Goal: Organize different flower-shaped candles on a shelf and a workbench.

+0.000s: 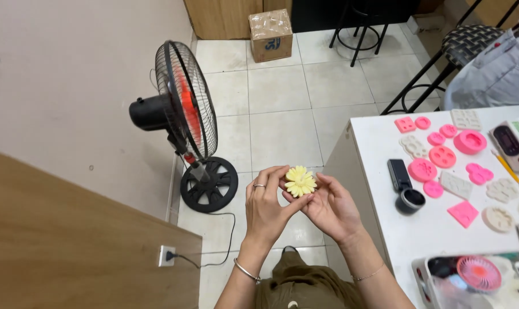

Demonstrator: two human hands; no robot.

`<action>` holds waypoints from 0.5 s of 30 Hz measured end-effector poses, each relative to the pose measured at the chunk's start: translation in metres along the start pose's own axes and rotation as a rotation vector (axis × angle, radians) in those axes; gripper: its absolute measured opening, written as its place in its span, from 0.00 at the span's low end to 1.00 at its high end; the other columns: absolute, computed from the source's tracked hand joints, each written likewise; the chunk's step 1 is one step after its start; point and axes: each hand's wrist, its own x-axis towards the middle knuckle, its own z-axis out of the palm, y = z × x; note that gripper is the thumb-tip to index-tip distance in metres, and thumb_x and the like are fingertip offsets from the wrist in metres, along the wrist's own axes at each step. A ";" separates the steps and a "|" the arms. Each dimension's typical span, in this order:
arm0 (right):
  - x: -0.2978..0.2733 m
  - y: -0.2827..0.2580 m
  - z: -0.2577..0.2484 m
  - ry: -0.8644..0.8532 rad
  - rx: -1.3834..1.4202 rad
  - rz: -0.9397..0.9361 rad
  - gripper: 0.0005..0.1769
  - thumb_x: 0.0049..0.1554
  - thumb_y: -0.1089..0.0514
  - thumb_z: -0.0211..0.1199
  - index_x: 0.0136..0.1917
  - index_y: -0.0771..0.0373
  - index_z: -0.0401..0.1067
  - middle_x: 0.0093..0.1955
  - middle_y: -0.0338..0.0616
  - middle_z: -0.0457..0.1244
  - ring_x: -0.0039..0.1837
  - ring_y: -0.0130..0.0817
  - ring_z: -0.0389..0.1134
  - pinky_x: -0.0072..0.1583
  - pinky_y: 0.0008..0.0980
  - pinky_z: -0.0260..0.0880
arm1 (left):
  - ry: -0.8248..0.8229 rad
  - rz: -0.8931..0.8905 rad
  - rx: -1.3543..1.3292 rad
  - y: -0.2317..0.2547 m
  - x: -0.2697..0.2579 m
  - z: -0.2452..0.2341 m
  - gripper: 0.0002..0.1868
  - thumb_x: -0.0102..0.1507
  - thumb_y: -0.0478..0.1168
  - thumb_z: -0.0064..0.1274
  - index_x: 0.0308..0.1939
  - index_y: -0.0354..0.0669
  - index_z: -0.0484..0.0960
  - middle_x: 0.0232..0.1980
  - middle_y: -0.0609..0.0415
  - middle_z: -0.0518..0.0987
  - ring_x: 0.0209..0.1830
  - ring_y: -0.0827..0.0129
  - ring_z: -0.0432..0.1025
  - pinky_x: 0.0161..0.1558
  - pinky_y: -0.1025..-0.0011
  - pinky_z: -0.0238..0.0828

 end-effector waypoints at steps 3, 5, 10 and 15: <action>0.047 -0.039 -0.010 -0.024 -0.003 0.007 0.30 0.67 0.54 0.42 0.72 0.82 0.53 0.72 0.71 0.56 0.73 0.57 0.60 0.73 0.48 0.61 | -0.034 -0.058 -0.027 -0.008 0.048 0.022 0.37 0.52 0.54 0.71 0.59 0.41 0.79 0.58 0.54 0.78 0.52 0.65 0.75 0.59 0.59 0.63; 0.067 -0.057 -0.008 0.002 -0.001 0.015 0.31 0.67 0.53 0.42 0.72 0.82 0.53 0.72 0.71 0.56 0.73 0.57 0.60 0.73 0.48 0.61 | -0.047 -0.056 -0.034 -0.018 0.074 0.037 0.39 0.51 0.55 0.72 0.61 0.40 0.77 0.59 0.53 0.77 0.54 0.64 0.75 0.59 0.58 0.63; 0.125 -0.099 -0.011 0.065 -0.019 0.003 0.32 0.65 0.53 0.42 0.71 0.82 0.54 0.71 0.73 0.57 0.72 0.56 0.62 0.72 0.49 0.62 | -0.109 -0.041 -0.057 -0.050 0.138 0.076 0.44 0.50 0.54 0.72 0.65 0.38 0.74 0.61 0.52 0.76 0.56 0.63 0.74 0.60 0.58 0.62; 0.196 -0.141 -0.026 0.147 -0.011 -0.075 0.30 0.65 0.52 0.42 0.71 0.78 0.56 0.71 0.66 0.59 0.70 0.51 0.64 0.71 0.50 0.64 | -0.251 -0.028 -0.086 -0.089 0.219 0.115 0.46 0.50 0.52 0.71 0.67 0.39 0.72 0.60 0.52 0.75 0.52 0.64 0.75 0.63 0.58 0.61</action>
